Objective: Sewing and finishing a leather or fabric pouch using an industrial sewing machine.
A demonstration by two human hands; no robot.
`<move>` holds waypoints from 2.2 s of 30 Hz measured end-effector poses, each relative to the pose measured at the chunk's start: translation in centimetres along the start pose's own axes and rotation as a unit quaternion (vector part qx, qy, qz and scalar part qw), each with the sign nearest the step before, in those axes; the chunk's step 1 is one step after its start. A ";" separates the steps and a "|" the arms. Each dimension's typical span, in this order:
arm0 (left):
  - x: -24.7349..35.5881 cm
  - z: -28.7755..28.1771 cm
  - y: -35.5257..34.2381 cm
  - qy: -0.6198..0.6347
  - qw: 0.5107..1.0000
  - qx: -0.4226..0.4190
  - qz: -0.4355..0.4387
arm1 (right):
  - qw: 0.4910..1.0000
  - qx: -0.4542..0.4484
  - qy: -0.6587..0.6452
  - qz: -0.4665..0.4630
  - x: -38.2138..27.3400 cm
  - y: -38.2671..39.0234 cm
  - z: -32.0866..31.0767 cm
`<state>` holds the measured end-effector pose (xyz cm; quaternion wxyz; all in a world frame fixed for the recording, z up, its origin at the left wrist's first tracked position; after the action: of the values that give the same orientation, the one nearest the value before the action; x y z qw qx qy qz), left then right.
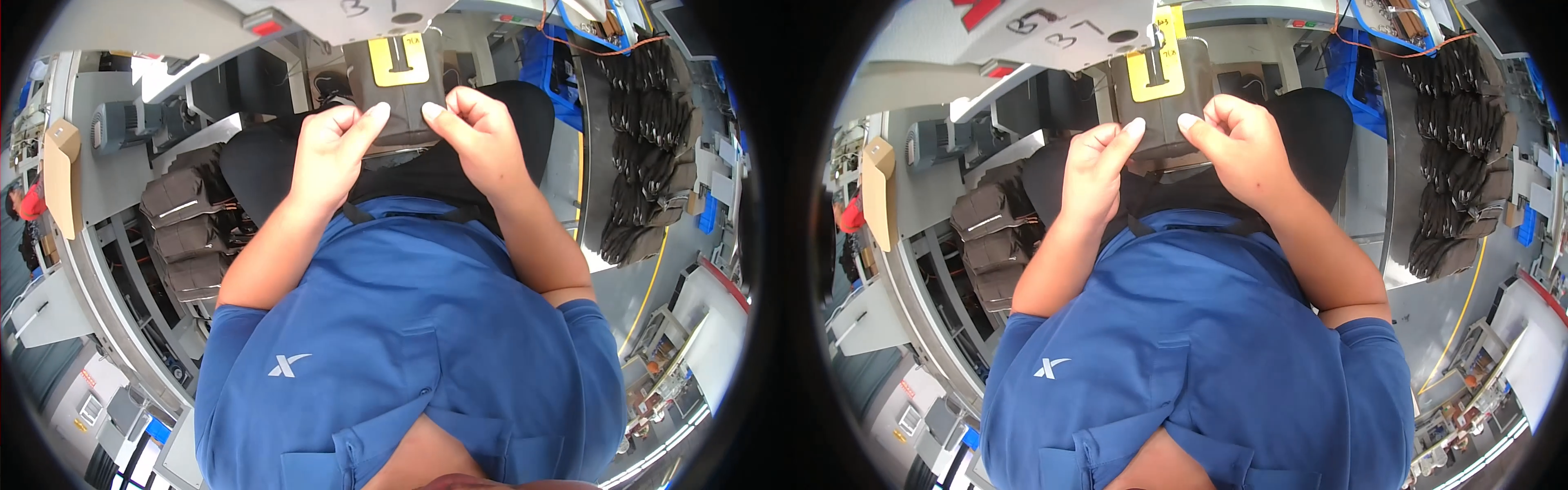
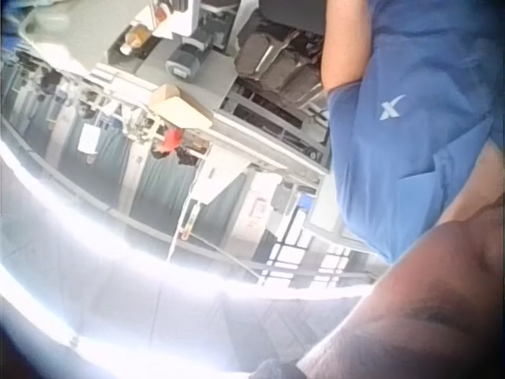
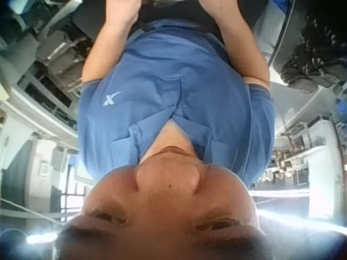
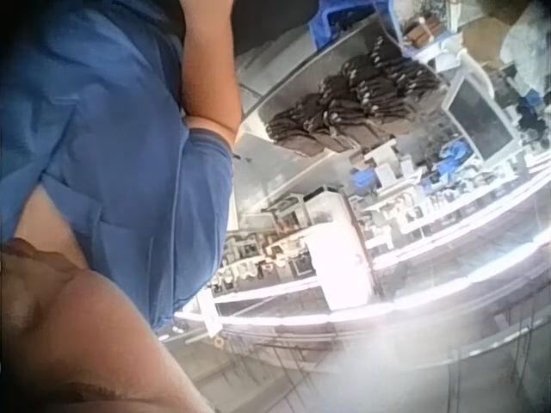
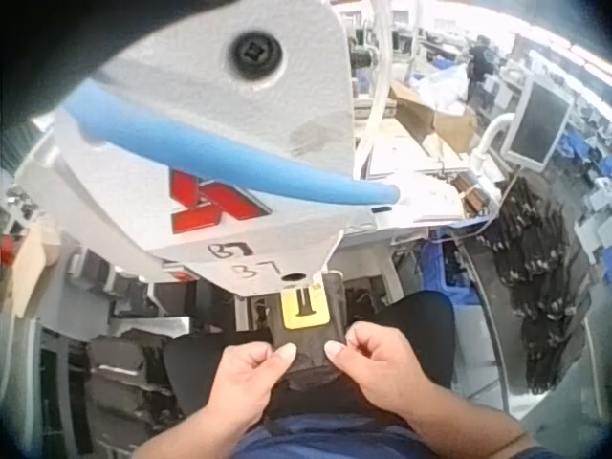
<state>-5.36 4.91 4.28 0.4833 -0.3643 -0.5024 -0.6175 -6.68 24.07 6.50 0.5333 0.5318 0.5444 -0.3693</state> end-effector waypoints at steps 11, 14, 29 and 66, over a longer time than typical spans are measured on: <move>1.4 1.0 0.5 -0.118 0.992 -0.034 0.040 | 0.999 0.003 0.042 -0.022 -0.9 -1.2 -0.8; 1.3 1.0 0.4 -0.119 0.991 -0.044 0.044 | 0.996 0.030 0.079 -0.023 -0.2 -2.3 -1.4; 10.4 4.8 1.7 -0.478 0.738 -0.012 0.477 | 0.990 0.036 0.055 -0.121 -2.2 -8.3 -2.6; 9.7 6.4 1.6 -0.517 0.715 -0.051 0.469 | 0.822 0.096 0.378 -0.415 -9.6 -3.5 0.5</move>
<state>-6.61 8.85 15.23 0.3567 -0.8396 -0.4063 -0.0524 -11.32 21.26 15.18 0.0286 0.4018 0.8344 -0.3762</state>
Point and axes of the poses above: each hand's wrist, its own y-axis away from the middle knuckle, its own z-axis out of the palm, x = y × z, the point moved 9 cm from there along -y, towards the middle knuckle, and after that the axes turned 7 degrees about y, right-handed, at the moved point
